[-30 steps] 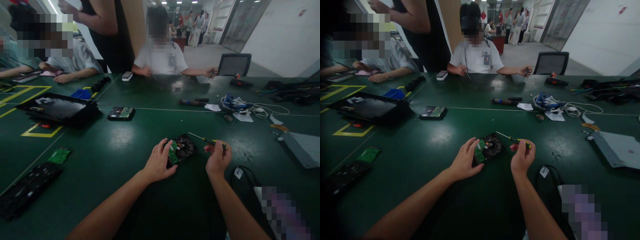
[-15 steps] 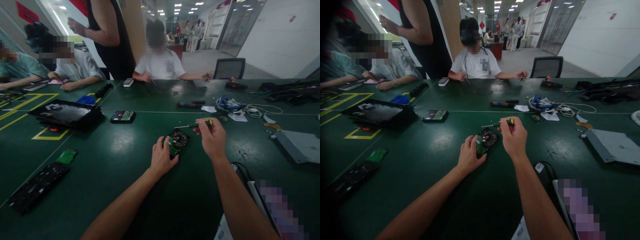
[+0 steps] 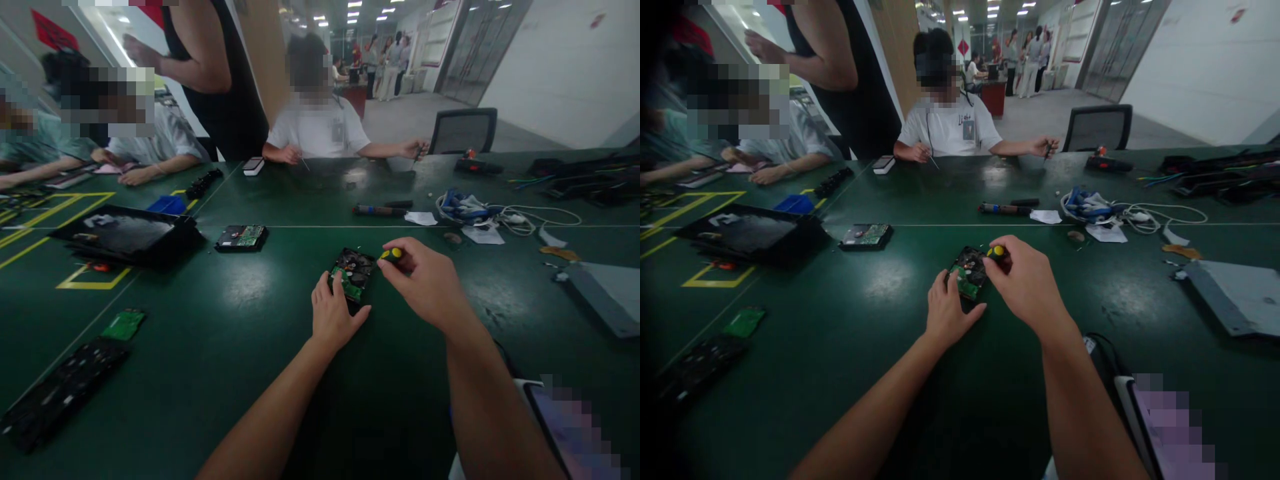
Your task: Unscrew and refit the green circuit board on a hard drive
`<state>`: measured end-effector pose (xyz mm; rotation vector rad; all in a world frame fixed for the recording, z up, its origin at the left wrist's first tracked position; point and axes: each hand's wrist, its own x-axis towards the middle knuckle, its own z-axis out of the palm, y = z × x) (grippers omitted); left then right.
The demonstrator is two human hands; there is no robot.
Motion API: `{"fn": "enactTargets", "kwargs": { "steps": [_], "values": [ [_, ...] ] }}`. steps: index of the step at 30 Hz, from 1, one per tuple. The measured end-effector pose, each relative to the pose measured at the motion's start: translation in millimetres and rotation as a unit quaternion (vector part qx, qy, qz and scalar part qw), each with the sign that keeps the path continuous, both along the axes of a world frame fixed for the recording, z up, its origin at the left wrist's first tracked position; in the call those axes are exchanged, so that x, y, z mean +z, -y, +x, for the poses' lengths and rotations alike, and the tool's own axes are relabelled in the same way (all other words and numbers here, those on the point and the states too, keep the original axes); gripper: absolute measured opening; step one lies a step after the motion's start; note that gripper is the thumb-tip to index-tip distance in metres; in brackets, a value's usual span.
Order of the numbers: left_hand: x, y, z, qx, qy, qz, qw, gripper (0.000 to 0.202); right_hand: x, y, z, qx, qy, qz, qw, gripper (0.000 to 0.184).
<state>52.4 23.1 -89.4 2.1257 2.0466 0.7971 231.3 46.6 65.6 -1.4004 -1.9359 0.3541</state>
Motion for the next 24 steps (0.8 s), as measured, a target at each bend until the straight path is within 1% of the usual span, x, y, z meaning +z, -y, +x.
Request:
{"fn": "enactTargets", "kwargs": {
  "steps": [5, 7, 10, 15, 17, 21, 24],
  "values": [
    [-2.5, -1.0, -4.4, -0.008, 0.015, -0.008, 1.000, 0.090, 5.2, 0.2, 3.7, -0.022, -0.031, 0.020, 0.999, 0.021],
    [-1.4, -1.7, -5.1, -0.014, 0.015, -0.010, 1.000, 0.087, 5.5, 1.0, 1.8, -0.017, -0.030, 0.024, 0.999, 0.019],
    [1.0, -1.5, -6.7, -0.019, 0.021, -0.010, 1.000, 0.082, 1.7, 0.2, -2.0, 0.001, -0.011, 0.019, 1.000, 0.014],
    [3.6, -1.4, -9.4, -0.026, 0.026, -0.009, 0.999, 0.069, -7.1, -4.8, -6.2, 0.025, 0.027, -0.017, 0.999, 0.011],
    [4.3, -2.2, -8.5, -0.023, 0.023, -0.010, 0.999, 0.065, -9.0, -6.0, -7.3, 0.024, 0.032, -0.021, 0.999, 0.011],
    [5.6, -3.3, -3.5, -0.005, 0.006, -0.007, 1.000, 0.066, -11.0, -7.2, -9.5, 0.010, 0.033, -0.017, 0.999, 0.013],
    [4.8, -2.5, -2.2, -0.006, 0.001, -0.006, 1.000, 0.065, -12.0, -8.0, -10.2, 0.004, 0.035, -0.015, 0.999, 0.014]
  ]
}}
